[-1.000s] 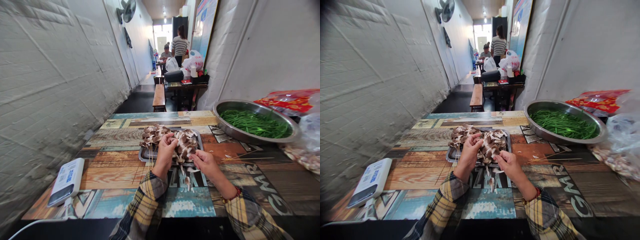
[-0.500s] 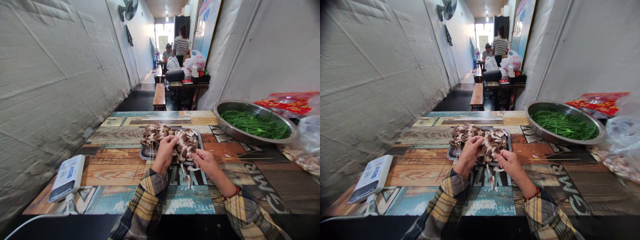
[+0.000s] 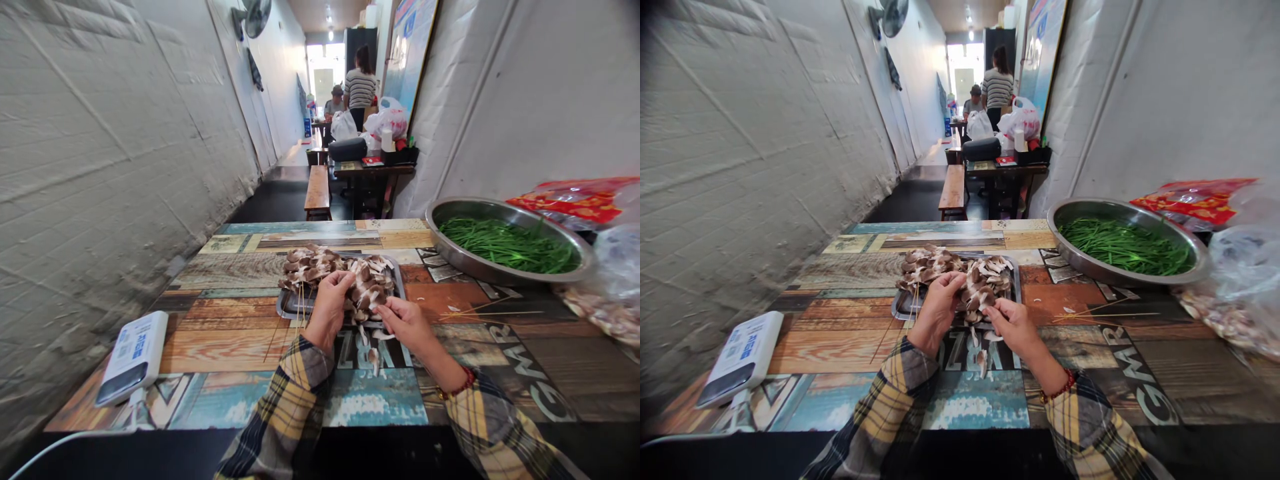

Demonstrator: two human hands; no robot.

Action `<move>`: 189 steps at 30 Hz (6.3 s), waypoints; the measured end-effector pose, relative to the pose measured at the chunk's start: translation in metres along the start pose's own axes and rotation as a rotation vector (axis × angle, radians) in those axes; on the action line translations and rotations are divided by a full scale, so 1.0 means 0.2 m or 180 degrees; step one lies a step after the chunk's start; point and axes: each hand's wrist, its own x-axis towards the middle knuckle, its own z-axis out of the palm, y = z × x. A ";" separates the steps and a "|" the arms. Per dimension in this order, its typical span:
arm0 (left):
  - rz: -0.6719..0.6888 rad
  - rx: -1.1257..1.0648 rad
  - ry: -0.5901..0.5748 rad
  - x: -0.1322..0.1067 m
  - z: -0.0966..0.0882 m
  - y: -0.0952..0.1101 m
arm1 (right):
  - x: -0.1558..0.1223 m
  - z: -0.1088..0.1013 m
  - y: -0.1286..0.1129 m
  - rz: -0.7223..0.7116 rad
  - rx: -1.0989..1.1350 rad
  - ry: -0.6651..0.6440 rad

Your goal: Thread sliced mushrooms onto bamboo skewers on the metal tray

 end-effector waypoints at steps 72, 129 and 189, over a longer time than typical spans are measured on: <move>0.0240 -0.0232 0.0062 0.05 -0.07 0.05 | 0.00 -0.08 -0.10 0.0258 0.0263 -0.0100; 0.1141 0.0799 0.0394 0.05 -0.07 0.04 | 0.00 -0.09 -0.10 0.0369 0.0286 -0.0048; 0.0529 0.0358 -0.0374 -0.01 -0.01 0.06 | 0.00 -0.06 -0.04 0.0074 0.0062 -0.0123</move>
